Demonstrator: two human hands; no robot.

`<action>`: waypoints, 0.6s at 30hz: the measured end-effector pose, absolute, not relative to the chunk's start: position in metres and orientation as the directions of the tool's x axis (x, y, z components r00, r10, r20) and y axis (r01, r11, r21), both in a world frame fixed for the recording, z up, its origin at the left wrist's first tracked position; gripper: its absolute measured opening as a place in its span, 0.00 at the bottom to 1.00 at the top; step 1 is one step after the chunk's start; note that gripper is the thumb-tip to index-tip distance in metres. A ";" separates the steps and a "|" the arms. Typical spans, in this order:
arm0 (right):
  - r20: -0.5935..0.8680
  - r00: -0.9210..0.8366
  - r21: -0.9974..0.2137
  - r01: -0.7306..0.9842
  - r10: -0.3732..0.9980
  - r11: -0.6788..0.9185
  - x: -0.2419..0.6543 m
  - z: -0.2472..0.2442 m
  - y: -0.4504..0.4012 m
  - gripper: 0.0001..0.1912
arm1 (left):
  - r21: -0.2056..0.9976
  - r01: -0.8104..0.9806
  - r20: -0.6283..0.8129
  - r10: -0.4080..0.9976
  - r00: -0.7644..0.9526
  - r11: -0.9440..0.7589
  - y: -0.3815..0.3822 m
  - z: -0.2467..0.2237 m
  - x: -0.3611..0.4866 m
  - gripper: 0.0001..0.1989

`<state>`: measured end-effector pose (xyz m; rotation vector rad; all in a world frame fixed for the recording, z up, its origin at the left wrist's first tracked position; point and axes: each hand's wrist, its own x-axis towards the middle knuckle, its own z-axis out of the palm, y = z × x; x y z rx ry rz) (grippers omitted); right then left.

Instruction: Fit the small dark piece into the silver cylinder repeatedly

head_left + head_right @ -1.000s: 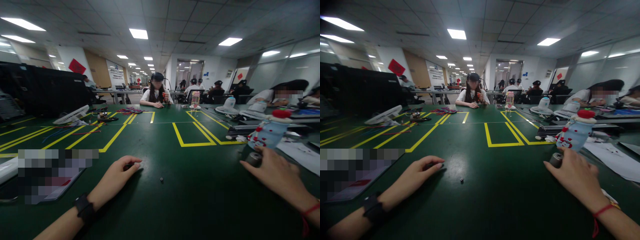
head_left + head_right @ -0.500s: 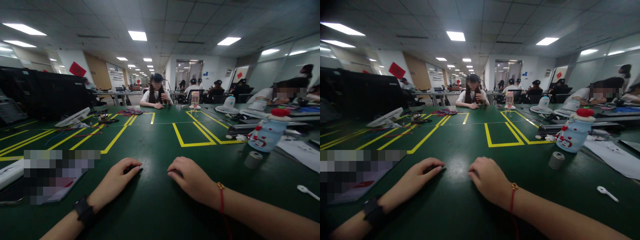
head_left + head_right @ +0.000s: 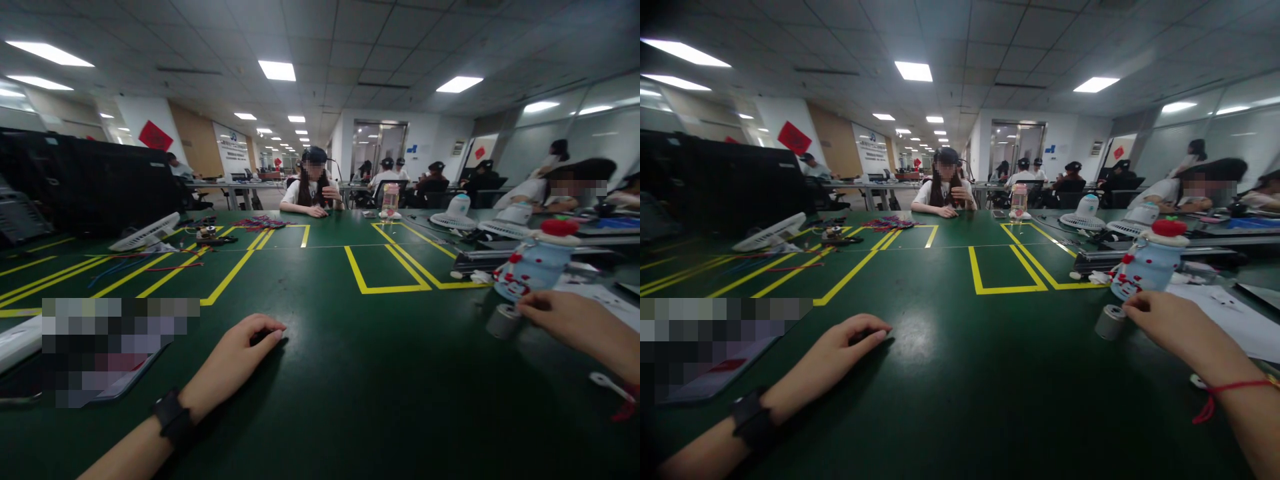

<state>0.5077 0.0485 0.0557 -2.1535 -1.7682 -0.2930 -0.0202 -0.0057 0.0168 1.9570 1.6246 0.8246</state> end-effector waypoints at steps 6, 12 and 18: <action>0.245 0.220 -0.171 0.969 0.944 -0.181 0.495 0.063 0.044 0.22 | 0.682 0.706 0.135 0.982 0.134 -0.190 -0.004 0.018 -0.021 0.15; 0.164 0.299 -0.172 0.947 0.940 -0.271 0.506 0.059 0.050 0.22 | 0.688 0.701 0.135 0.982 0.134 -0.190 -0.004 0.015 -0.022 0.14; 0.141 0.248 -0.186 0.958 0.958 -0.221 0.508 0.055 0.049 0.21 | 0.696 0.690 0.139 0.980 0.140 -0.198 -0.004 0.012 -0.023 0.14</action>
